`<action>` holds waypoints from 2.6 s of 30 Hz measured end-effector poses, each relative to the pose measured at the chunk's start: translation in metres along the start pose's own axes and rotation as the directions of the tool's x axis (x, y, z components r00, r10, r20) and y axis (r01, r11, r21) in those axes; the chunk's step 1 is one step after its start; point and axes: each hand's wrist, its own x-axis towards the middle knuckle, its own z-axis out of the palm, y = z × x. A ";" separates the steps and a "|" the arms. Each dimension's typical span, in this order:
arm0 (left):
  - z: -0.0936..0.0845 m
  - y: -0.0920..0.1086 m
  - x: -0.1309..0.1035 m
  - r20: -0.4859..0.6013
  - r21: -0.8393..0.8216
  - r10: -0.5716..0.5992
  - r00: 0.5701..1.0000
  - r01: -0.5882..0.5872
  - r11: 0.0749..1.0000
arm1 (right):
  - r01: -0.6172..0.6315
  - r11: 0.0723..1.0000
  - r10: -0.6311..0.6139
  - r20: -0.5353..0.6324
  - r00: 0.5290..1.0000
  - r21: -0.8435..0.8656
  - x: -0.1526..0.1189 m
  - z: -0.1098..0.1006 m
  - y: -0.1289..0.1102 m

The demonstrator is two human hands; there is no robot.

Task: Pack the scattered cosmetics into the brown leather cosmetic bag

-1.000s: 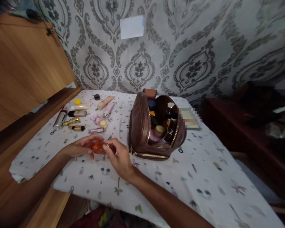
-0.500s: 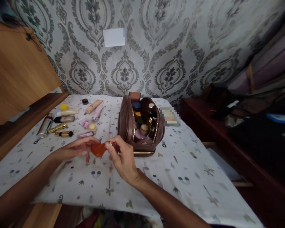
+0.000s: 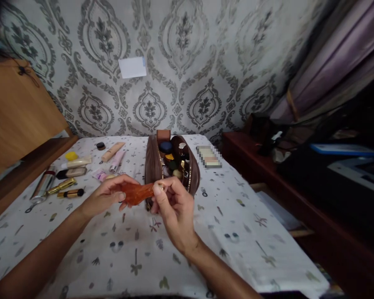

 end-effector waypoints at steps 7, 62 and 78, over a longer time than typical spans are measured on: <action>0.031 0.014 0.019 -0.004 0.159 0.091 0.996 -0.089 0.983 | 0.156 0.953 -0.190 -0.112 0.975 -0.258 0.019 -0.044 -0.037; 0.073 -0.058 0.015 0.321 0.898 0.356 0.878 -0.402 0.180 | 0.474 0.248 0.467 0.533 0.705 -0.845 0.076 -0.063 -0.015; 0.074 -0.056 0.016 0.307 0.920 0.355 0.883 -0.371 0.128 | 0.479 0.323 0.556 0.573 0.602 -0.817 0.081 -0.057 -0.025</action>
